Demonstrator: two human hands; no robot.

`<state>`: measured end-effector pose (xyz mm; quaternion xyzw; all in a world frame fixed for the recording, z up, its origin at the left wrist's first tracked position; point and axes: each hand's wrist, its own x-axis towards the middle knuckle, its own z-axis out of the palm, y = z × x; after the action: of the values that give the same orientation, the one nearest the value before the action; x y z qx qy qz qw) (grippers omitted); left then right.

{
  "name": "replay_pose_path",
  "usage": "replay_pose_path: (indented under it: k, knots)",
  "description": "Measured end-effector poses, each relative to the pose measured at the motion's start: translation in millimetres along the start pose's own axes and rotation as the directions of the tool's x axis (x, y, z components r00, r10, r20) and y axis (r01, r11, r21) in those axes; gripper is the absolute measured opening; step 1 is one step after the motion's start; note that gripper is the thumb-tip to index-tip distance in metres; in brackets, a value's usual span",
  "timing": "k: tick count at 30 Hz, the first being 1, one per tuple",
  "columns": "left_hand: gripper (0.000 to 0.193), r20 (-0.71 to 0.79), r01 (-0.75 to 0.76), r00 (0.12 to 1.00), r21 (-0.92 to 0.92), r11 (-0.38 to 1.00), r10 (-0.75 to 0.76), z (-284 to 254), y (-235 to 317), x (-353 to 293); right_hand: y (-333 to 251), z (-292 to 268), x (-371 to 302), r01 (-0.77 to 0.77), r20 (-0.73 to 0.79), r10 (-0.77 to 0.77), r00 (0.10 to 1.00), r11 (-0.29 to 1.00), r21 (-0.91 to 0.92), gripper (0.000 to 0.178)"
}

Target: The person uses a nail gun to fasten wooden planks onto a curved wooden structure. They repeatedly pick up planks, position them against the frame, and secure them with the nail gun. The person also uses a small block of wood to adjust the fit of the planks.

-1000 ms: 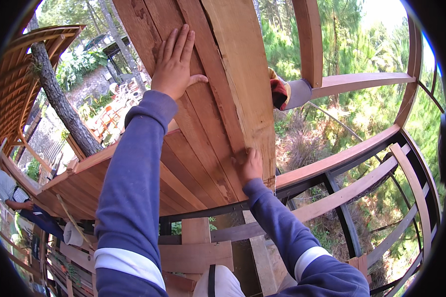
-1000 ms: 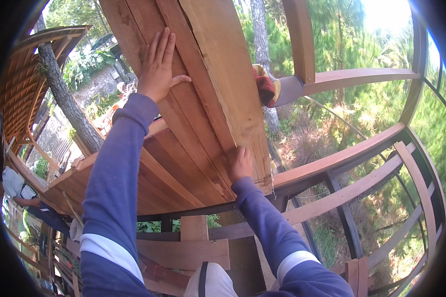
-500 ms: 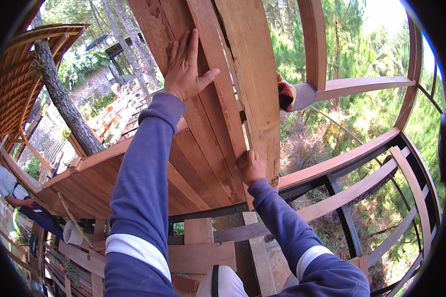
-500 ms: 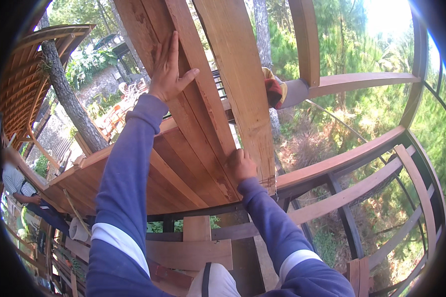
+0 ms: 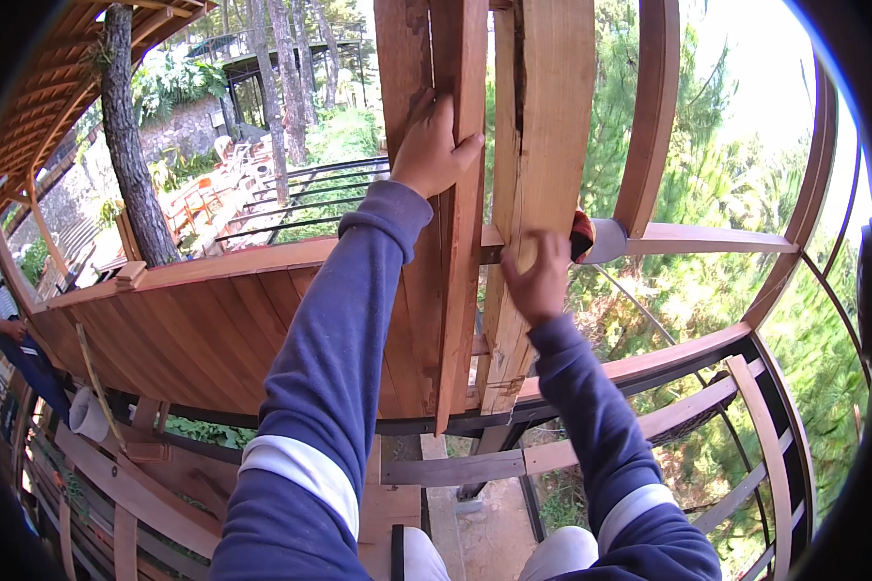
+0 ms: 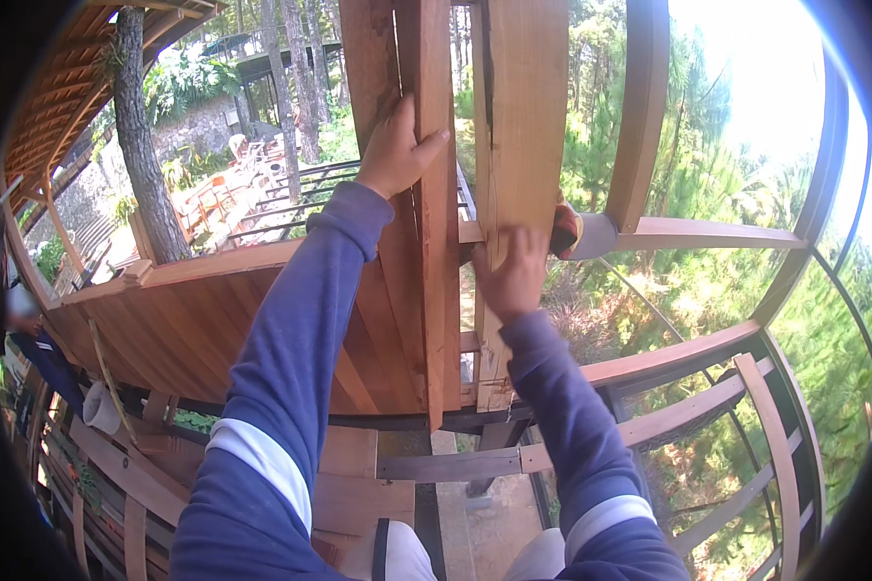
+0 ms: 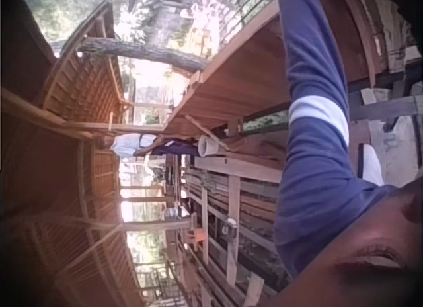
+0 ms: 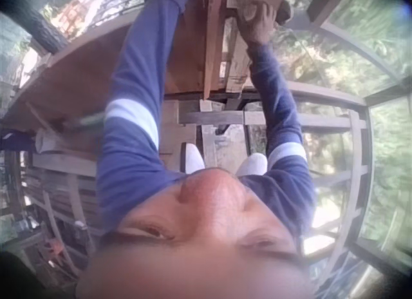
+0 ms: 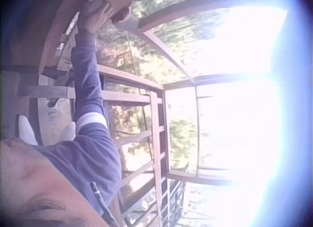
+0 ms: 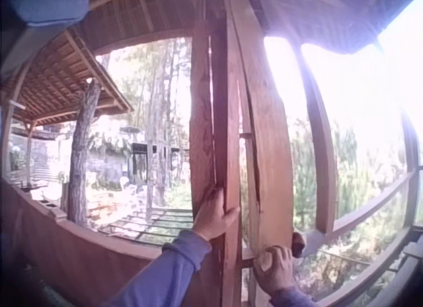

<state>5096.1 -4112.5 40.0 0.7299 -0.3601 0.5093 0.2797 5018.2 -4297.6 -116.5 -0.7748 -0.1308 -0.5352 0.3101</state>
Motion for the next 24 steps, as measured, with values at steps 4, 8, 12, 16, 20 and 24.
replay_pose_path:
  k: [4, 8, 12, 16, 20, 24]
  knots:
    - [0.060, -0.088, -0.141, 0.985, 0.078, 0.987, 0.148, 7, 12, 3, 6, -22, 114, 0.046, -0.161, -0.094, 0.982, 0.959, -0.279, 0.098]
    - [0.045, -0.014, -0.080, 0.997, 0.012, 0.997, 0.080, -4, 15, 0, 3, 0, 135, -0.086, -0.084, 0.064, 0.994, 0.953, -0.291, 0.126]
    - [0.050, -0.050, -0.105, 0.993, 0.031, 0.994, 0.106, -1, 6, -1, -3, 3, 136, -0.119, -0.075, 0.103, 0.992, 0.958, -0.262, 0.124]
    - [0.050, -0.011, -0.077, 0.997, 0.015, 0.997, 0.077, 4, 6, 2, 3, 0, 135, -0.094, -0.089, 0.069, 0.994, 0.944, -0.315, 0.123]
    - [0.050, -0.024, -0.071, 0.997, 0.035, 0.997, 0.072, 5, 0, -2, -8, -20, 136, 0.107, 0.043, -0.098, 0.994, 0.904, -0.413, 0.101]
    - [0.054, -0.038, -0.104, 0.994, 0.047, 0.993, 0.106, 8, -5, -3, -36, -49, 153, 0.604, 0.350, -0.494, 0.796, 0.610, -0.512, 0.049]
